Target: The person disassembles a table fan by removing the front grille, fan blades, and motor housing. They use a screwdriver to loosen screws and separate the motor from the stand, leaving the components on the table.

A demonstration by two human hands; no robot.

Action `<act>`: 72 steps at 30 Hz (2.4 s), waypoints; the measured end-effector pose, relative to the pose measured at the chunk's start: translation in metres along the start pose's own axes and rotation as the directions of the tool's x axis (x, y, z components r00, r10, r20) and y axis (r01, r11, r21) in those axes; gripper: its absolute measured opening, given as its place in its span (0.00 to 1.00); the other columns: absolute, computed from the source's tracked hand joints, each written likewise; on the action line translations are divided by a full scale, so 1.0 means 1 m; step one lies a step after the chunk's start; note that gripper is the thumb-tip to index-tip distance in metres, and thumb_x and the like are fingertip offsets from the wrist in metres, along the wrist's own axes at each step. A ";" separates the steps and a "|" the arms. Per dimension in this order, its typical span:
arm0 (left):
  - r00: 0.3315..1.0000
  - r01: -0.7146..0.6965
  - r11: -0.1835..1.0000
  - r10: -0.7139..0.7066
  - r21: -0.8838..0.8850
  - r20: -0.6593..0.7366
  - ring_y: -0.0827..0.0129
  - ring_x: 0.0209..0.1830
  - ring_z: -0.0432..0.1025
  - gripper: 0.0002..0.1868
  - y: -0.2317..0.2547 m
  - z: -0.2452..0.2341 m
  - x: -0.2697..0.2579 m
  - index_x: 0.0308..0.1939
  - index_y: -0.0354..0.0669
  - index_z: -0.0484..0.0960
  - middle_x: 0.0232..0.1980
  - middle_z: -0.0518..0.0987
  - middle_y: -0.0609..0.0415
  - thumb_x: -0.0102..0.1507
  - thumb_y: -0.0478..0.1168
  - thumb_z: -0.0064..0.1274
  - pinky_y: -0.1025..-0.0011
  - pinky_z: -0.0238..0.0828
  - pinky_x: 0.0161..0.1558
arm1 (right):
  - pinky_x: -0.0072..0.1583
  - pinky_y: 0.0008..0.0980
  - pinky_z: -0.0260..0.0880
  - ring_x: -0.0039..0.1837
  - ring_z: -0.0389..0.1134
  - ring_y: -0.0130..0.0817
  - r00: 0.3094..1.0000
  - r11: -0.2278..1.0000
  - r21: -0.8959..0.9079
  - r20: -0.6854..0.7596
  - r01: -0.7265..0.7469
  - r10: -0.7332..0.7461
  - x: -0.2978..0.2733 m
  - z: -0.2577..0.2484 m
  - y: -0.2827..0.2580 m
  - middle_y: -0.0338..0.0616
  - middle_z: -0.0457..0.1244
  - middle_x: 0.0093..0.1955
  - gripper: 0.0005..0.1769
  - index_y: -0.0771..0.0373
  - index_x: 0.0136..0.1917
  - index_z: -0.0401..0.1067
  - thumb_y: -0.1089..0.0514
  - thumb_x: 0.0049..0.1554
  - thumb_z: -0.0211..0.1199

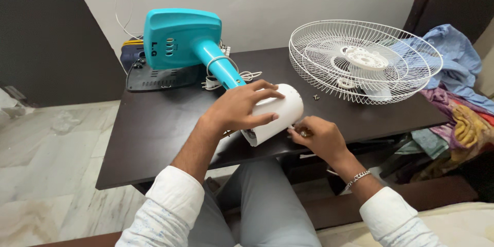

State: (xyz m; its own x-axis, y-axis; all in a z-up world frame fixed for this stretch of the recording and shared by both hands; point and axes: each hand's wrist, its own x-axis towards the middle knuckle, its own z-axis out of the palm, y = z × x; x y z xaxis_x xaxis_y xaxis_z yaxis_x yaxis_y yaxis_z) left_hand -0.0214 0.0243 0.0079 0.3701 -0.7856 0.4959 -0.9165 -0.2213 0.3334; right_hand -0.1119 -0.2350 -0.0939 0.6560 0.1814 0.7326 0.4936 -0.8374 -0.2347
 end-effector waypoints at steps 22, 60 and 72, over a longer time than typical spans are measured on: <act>0.955 -0.098 0.987 0.056 -0.130 -0.291 0.56 0.69 0.74 0.23 -0.037 0.022 -0.028 0.55 0.47 0.84 0.60 0.82 0.54 0.60 0.53 0.59 0.60 0.73 0.65 | 0.43 0.29 0.77 0.41 0.75 0.32 0.992 0.992 0.035 0.059 -0.118 0.116 0.004 -0.003 -0.010 0.40 0.69 0.42 0.14 0.63 0.39 0.73 0.56 0.47 0.78; 0.959 -0.151 0.984 0.124 -0.091 -0.254 0.52 0.73 0.69 0.34 -0.035 0.016 -0.036 0.59 0.55 0.84 0.66 0.78 0.53 0.51 0.59 0.70 0.54 0.70 0.67 | 0.40 0.30 0.75 0.36 0.74 0.32 0.966 0.961 -0.141 0.062 -0.239 0.250 -0.004 0.005 -0.004 0.39 0.69 0.37 0.17 0.61 0.38 0.74 0.52 0.50 0.80; 0.963 -0.135 0.987 0.110 -0.086 -0.245 0.53 0.72 0.70 0.35 -0.033 0.014 -0.035 0.58 0.55 0.85 0.66 0.78 0.54 0.50 0.60 0.70 0.55 0.71 0.66 | 0.43 0.31 0.77 0.40 0.75 0.34 0.993 0.991 -0.067 0.013 -0.115 0.116 0.002 -0.002 -0.015 0.40 0.70 0.40 0.16 0.61 0.39 0.74 0.53 0.47 0.79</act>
State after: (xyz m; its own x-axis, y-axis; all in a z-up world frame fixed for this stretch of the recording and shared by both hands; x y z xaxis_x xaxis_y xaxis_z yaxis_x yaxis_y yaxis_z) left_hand -0.0067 0.0510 -0.0318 0.2925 -0.6392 0.7113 -0.9416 -0.0629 0.3307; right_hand -0.1188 -0.2234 -0.0880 0.7161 0.0891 0.6922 0.3755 -0.8852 -0.2746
